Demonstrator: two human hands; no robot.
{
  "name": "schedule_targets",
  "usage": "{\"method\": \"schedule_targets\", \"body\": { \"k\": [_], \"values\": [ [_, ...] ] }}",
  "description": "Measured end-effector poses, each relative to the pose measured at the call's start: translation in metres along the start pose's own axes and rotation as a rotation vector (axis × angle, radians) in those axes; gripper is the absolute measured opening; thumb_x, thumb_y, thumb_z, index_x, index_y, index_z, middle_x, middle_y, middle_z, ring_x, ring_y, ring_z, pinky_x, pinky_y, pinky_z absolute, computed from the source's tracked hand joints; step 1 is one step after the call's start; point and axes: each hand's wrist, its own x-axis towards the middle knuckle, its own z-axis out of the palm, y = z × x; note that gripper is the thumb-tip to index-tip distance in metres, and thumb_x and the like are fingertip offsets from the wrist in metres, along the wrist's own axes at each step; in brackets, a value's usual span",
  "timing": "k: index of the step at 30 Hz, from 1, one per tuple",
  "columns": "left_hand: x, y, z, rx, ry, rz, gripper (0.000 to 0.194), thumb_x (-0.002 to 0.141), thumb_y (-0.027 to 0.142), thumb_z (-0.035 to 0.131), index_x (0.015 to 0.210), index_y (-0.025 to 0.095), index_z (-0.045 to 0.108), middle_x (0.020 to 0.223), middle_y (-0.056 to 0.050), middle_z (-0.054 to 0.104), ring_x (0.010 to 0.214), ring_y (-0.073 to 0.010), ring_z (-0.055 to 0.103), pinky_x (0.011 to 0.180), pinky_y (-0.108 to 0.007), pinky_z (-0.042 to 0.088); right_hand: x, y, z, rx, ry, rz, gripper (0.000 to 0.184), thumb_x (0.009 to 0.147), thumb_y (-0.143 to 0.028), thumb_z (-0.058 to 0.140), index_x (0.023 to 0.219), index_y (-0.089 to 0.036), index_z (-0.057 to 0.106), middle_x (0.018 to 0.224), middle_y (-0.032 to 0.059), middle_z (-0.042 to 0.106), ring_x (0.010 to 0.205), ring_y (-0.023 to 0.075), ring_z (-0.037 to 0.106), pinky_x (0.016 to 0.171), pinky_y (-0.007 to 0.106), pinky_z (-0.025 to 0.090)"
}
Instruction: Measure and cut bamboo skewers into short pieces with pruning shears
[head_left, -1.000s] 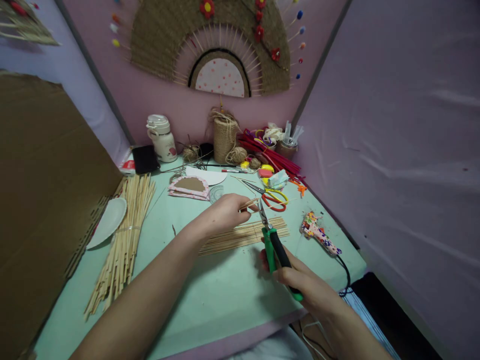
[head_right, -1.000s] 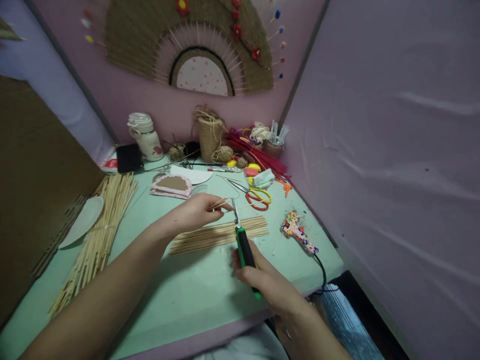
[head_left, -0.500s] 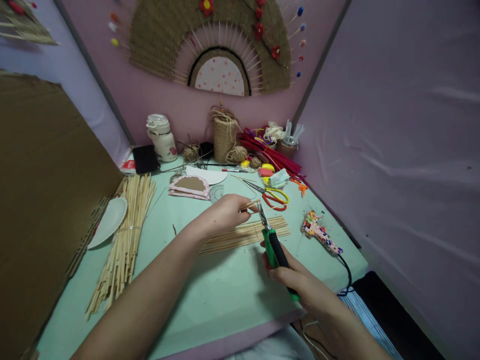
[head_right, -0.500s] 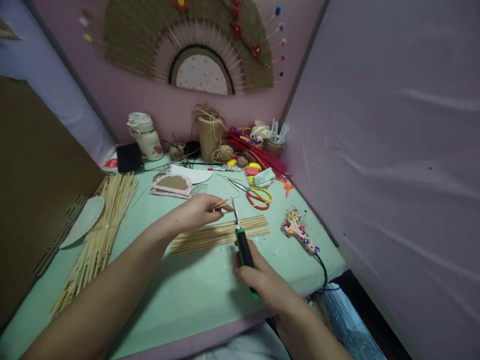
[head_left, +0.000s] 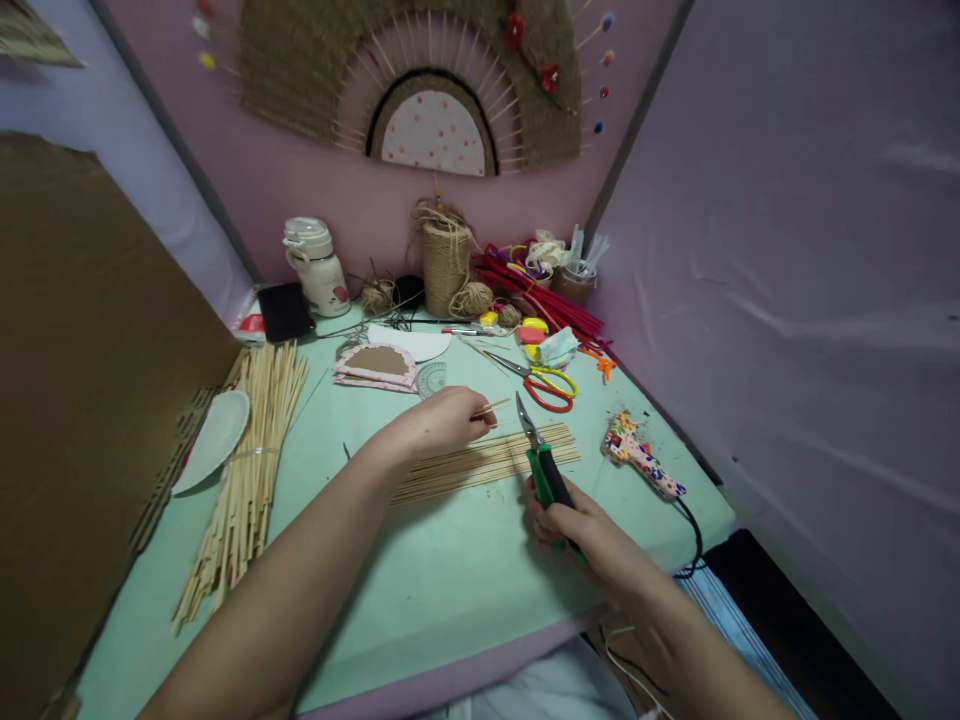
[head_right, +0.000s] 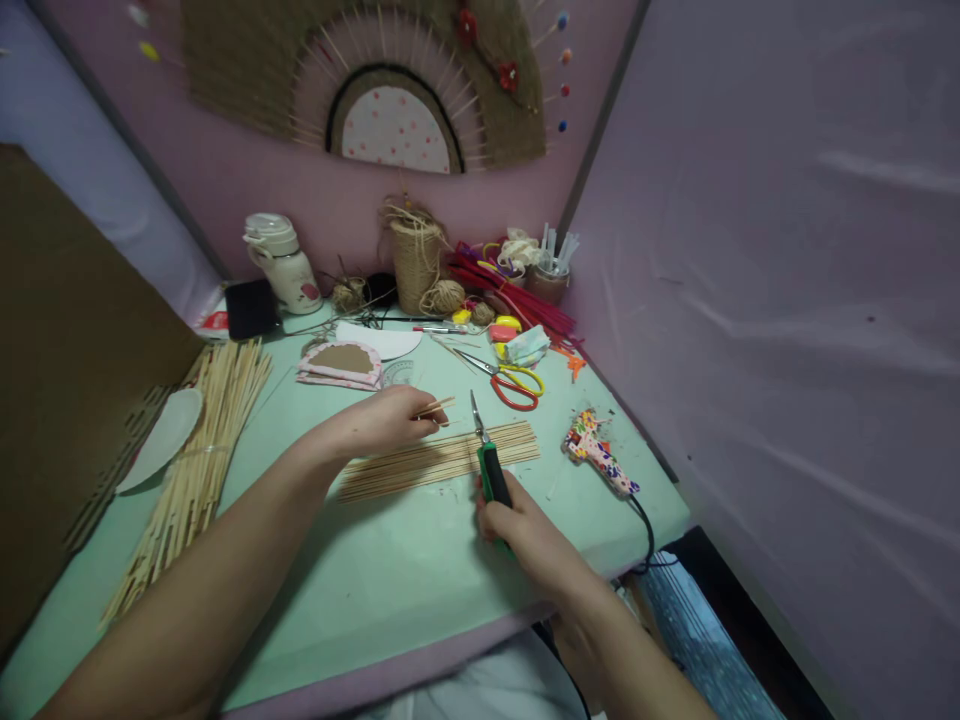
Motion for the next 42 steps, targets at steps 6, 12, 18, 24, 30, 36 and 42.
{"method": "schedule_targets", "body": {
  "k": [6, 12, 18, 24, 30, 36, 42],
  "values": [
    [-0.001, -0.005, 0.005, 0.135, 0.003, -0.043, 0.023, 0.086, 0.023, 0.042, 0.095, 0.018, 0.063, 0.098, -0.009, 0.069, 0.084, -0.0206, 0.061, 0.068, -0.027, 0.042, -0.007, 0.008, -0.018, -0.12, 0.032, -0.024, 0.027, 0.073, -0.022, 0.052, 0.1, -0.022, 0.054, 0.085, -0.0014, 0.051, 0.078, 0.0158, 0.043, 0.071, 0.029, 0.032],
    [0.006, 0.0, 0.024, 0.272, 0.021, -0.116, 0.022, 0.088, 0.019, 0.039, 0.094, 0.017, 0.06, 0.093, -0.012, 0.067, 0.08, -0.0228, 0.062, 0.065, -0.03, 0.041, -0.013, 0.014, -0.021, -0.033, 0.061, 0.015, 0.033, 0.073, -0.022, 0.05, 0.106, -0.021, 0.055, 0.086, -0.0005, 0.051, 0.077, 0.0162, 0.044, 0.07, 0.029, 0.032],
    [0.022, 0.0, 0.045, 0.34, 0.042, -0.141, 0.022, 0.083, 0.014, 0.043, 0.084, 0.015, 0.065, 0.088, -0.014, 0.068, 0.085, -0.025, 0.064, 0.069, -0.031, 0.042, -0.021, 0.005, -0.016, -0.042, 0.095, 0.045, 0.031, 0.068, -0.026, 0.053, 0.099, -0.021, 0.055, 0.085, -0.0007, 0.049, 0.08, 0.0174, 0.043, 0.073, 0.031, 0.031],
    [0.025, -0.001, 0.053, 0.36, 0.041, -0.141, 0.026, 0.083, 0.011, 0.041, 0.084, 0.012, 0.067, 0.087, -0.016, 0.068, 0.082, -0.0256, 0.064, 0.068, -0.032, 0.042, -0.021, 0.001, -0.017, -0.029, 0.094, 0.048, 0.031, 0.067, -0.026, 0.053, 0.097, -0.021, 0.056, 0.085, 0.0001, 0.05, 0.08, 0.0184, 0.042, 0.073, 0.031, 0.03],
    [0.015, 0.0, 0.03, 0.327, 0.107, -0.134, 0.026, 0.088, 0.017, 0.039, 0.094, 0.014, 0.064, 0.088, -0.013, 0.068, 0.079, -0.0238, 0.064, 0.065, -0.03, 0.041, -0.026, 0.005, -0.016, 0.009, 0.085, 0.045, 0.041, 0.066, -0.027, 0.055, 0.106, -0.021, 0.056, 0.088, 0.0001, 0.053, 0.083, 0.0189, 0.045, 0.076, 0.032, 0.032],
    [0.008, -0.004, 0.0, 0.003, 0.302, -0.074, 0.019, 0.08, 0.018, 0.052, 0.091, 0.02, 0.068, 0.089, -0.004, 0.072, 0.082, -0.0186, 0.063, 0.069, -0.026, 0.042, -0.031, -0.004, -0.012, 0.0, -0.011, 0.067, 0.042, 0.063, -0.027, 0.055, 0.104, -0.02, 0.057, 0.089, 0.0013, 0.055, 0.085, 0.0205, 0.046, 0.075, 0.032, 0.033],
    [0.003, 0.0, -0.004, -0.186, 0.291, -0.07, 0.027, 0.079, 0.024, 0.056, 0.1, 0.022, 0.072, 0.086, -0.002, 0.073, 0.078, -0.0165, 0.064, 0.069, -0.026, 0.045, -0.028, -0.014, -0.006, -0.059, -0.062, 0.045, 0.036, 0.061, -0.029, 0.054, 0.096, -0.021, 0.054, 0.088, 0.0013, 0.053, 0.085, 0.0209, 0.044, 0.075, 0.032, 0.033]
  ]
}}
